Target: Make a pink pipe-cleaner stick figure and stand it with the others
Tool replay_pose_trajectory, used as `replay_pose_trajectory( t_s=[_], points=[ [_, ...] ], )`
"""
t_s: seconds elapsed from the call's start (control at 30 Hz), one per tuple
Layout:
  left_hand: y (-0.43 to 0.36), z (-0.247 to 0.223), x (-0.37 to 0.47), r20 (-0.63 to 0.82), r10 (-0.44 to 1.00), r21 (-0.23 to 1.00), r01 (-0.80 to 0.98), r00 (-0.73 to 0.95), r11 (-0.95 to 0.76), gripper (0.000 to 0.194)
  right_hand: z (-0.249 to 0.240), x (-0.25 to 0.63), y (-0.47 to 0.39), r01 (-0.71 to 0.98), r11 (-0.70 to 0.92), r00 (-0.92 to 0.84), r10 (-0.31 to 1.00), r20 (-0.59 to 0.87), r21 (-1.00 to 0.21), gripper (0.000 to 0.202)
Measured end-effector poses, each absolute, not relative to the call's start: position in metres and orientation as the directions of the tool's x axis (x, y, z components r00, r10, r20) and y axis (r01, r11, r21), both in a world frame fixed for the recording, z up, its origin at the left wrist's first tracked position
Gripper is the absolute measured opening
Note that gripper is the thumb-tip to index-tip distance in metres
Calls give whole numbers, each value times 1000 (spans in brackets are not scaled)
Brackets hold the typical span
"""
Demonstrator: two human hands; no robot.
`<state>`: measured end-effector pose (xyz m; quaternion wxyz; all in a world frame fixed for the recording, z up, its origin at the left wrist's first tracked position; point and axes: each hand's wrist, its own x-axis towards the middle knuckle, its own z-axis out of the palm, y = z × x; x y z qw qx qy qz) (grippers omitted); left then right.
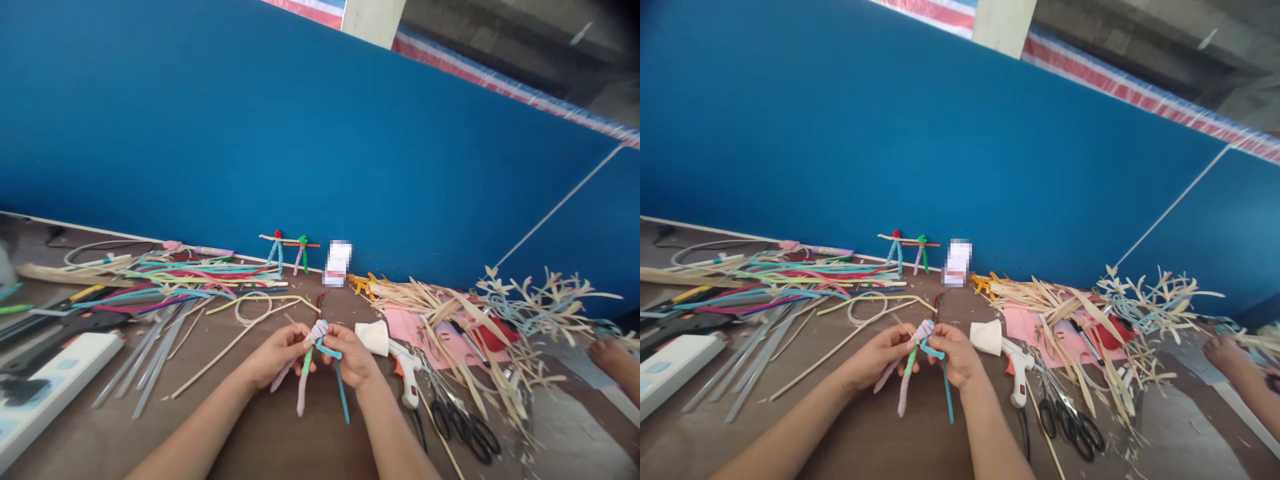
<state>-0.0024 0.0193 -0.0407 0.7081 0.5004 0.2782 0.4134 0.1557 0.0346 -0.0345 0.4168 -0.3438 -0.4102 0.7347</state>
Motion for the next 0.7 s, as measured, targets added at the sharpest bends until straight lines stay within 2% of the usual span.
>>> replay_pose_trajectory(
  t_s=[0.17,0.33,0.43,0.53,0.6,0.7],
  points=[
    [19,-50,3,16,899,908,-383,437,170,22,-40,155,35,-277,-394,-465,853,-237,-876,23],
    [20,-47,6,-5,945,886,-437,328,157,22,-44,146,33,-200,-313,-392,894,-217,-929,27],
    [21,-45,9,-15,984,906,-413,180,89,26,-46,139,31,-61,-198,-286,943,-172,-978,27],
    [21,-44,11,8,999,945,-327,44,6,29,-46,136,29,145,3,-220,975,-29,-989,25],
    [21,-46,11,42,999,964,-261,-8,-43,29,-43,137,27,311,181,-215,970,117,-933,20],
    [22,-48,9,77,996,982,-172,-43,-83,28,-38,140,21,547,372,-247,928,280,-750,13]
  ],
)
